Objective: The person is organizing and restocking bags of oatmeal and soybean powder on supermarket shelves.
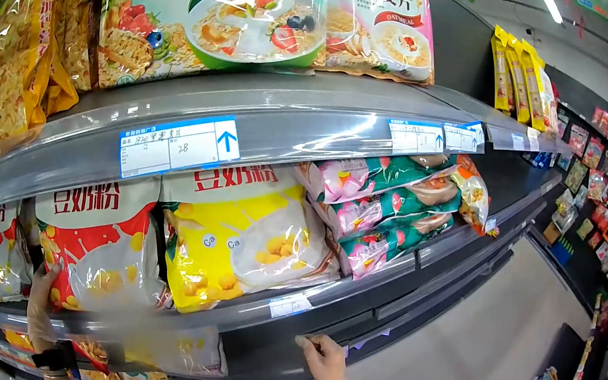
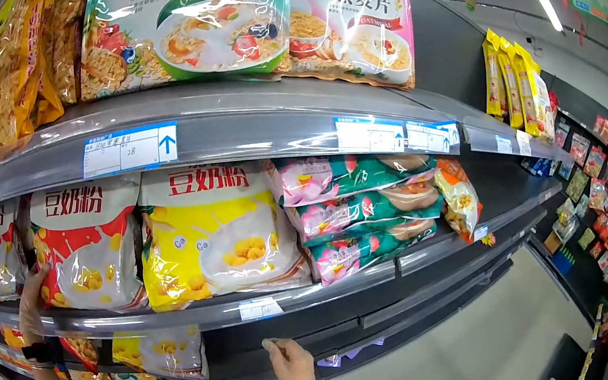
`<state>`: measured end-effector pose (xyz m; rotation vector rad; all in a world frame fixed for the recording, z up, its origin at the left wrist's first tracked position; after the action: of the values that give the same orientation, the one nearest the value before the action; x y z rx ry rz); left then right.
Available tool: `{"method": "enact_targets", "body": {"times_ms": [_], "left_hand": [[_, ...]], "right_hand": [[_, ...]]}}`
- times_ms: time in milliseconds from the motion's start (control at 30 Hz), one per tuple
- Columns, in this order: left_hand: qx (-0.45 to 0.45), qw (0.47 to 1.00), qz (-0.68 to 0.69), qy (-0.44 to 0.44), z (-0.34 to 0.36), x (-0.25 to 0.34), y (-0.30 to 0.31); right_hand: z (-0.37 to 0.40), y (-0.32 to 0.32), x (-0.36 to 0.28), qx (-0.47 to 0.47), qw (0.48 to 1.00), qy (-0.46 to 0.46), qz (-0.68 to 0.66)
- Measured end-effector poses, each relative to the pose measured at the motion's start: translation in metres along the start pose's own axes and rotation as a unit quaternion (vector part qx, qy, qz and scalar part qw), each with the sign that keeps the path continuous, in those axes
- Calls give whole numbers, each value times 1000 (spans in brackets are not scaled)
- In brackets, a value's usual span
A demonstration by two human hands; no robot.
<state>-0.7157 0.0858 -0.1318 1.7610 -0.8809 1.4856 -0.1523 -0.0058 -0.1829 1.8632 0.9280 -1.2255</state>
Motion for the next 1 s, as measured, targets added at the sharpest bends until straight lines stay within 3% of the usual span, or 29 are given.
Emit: {"method": "enact_targets", "body": {"times_ms": [67, 133, 200, 233, 267, 300, 333, 367, 433, 467, 500, 567, 600, 667, 733, 767, 800, 867, 1000], "left_hand": [[13, 999, 27, 15, 14, 16, -8], [-54, 989, 90, 103, 18, 17, -13], [-150, 984, 86, -53, 41, 31, -16], [-110, 968, 187, 124, 26, 19, -18], [-150, 979, 104, -86, 83, 66, -42], [-121, 982, 9, -144, 81, 63, -37], [-86, 973, -95, -191, 81, 61, -24], [-85, 977, -114, -158, 103, 91, -47], [-110, 944, -123, -286, 101, 81, -41], [-97, 893, -220, -380, 92, 71, -33], [-112, 946, -129, -276, 89, 68, -32], [-108, 871, -228, -423, 91, 70, -32], [-92, 977, -10, -191, 78, 57, -32], [-27, 992, 64, 106, 54, 58, -43], [-59, 993, 67, 76, 28, 30, -33], [-57, 997, 50, 30, 4, 1, -21], [-62, 995, 56, 57, 32, 30, -28], [-7, 997, 39, 72, 26, 9, -18], [-58, 982, 102, 151, 35, 28, -24]], "right_hand": [[3, 0, 5, 10, 999, -28, 23], [6, -1, 14, 9, 999, -51, 14], [10, -2, 20, 14, 996, -81, 20], [11, -5, 20, 16, 995, -98, -7], [13, -10, 18, 8, 993, -116, -35], [11, -15, 15, 11, 999, -45, -18], [13, -23, 10, -16, 996, -80, -46], [10, -30, 6, -29, 998, -12, -51], [8, -51, -17, -62, 993, 71, -66], [8, -61, -39, -80, 990, 88, -73], [8, -75, -48, -94, 989, 92, -74], [12, -98, -61, -162, 972, 144, -87], [11, -112, -73, -191, 962, 177, -79], [10, -139, -87, -206, 949, 237, -42], [5, -164, -92, -139, 933, 331, 10], [0, -174, -94, -137, 946, 294, -9], [-5, -182, -97, -135, 957, 257, -27], [-12, -193, -105, -116, 961, 250, -22], [-17, -209, -114, -153, 943, 294, 8]]}}
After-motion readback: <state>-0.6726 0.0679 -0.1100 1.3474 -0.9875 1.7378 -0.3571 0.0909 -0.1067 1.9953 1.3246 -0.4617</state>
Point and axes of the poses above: each hand's wrist, its own z-axis away from the middle knuckle, its own y-axis out of the back of the hand, x = y × z, the point moved 3 cm from there along -z, towards the middle knuckle, and after that the axes turned 9 degrees about x, right-handed, at the moved point
